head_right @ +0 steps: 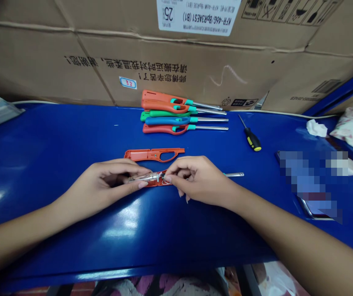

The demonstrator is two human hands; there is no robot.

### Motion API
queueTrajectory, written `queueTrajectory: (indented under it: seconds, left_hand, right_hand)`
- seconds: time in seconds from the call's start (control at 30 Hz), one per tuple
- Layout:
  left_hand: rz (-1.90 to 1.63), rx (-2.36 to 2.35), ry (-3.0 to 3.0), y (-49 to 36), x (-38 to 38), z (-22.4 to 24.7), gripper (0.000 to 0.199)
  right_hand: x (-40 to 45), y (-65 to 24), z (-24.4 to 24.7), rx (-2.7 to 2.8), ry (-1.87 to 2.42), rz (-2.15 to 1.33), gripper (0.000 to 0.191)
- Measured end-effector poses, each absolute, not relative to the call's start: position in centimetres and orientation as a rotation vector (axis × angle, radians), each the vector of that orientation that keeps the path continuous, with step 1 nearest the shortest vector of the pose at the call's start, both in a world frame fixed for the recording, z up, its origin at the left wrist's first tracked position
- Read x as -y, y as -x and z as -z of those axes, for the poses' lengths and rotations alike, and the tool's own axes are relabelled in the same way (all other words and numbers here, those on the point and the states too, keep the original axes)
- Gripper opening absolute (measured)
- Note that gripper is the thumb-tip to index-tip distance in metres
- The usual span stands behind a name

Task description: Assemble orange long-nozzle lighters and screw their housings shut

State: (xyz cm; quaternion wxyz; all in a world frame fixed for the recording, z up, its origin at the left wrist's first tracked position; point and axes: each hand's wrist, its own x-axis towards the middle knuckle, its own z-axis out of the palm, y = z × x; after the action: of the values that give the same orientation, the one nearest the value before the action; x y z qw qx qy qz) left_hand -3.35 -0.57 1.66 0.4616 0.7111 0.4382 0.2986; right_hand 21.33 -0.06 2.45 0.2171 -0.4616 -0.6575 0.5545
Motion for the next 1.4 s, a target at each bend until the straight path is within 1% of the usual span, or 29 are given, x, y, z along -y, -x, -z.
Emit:
queueTrajectory:
  seconds: [0.43, 0.73, 1.13, 1.4]
  left_hand:
    - [-0.697, -1.067, -1.797, 3.24, 0.52, -2.08, 0.021]
    - [-0.681, -1.068, -1.790, 3.26, 0.56, -1.97, 0.021]
    - [-0.679, -1.095, -1.796, 3.20, 0.65, -1.94, 0.021]
    - [-0.718, -1.081, -1.804, 3.11, 0.69, -1.70, 0.020]
  right_hand:
    - [-0.01, -21.38, -2.45, 1.824, 1.268, -1.549, 0.019]
    - [0.11, -21.38, -2.23, 1.883, 1.259, -1.482, 0.022]
    - [0.16, -21.03, -2.32, 1.937, 1.251, -1.360, 0.016]
    - [0.15, -20.90, -2.39, 1.921, 1.265, -1.355, 0.015]
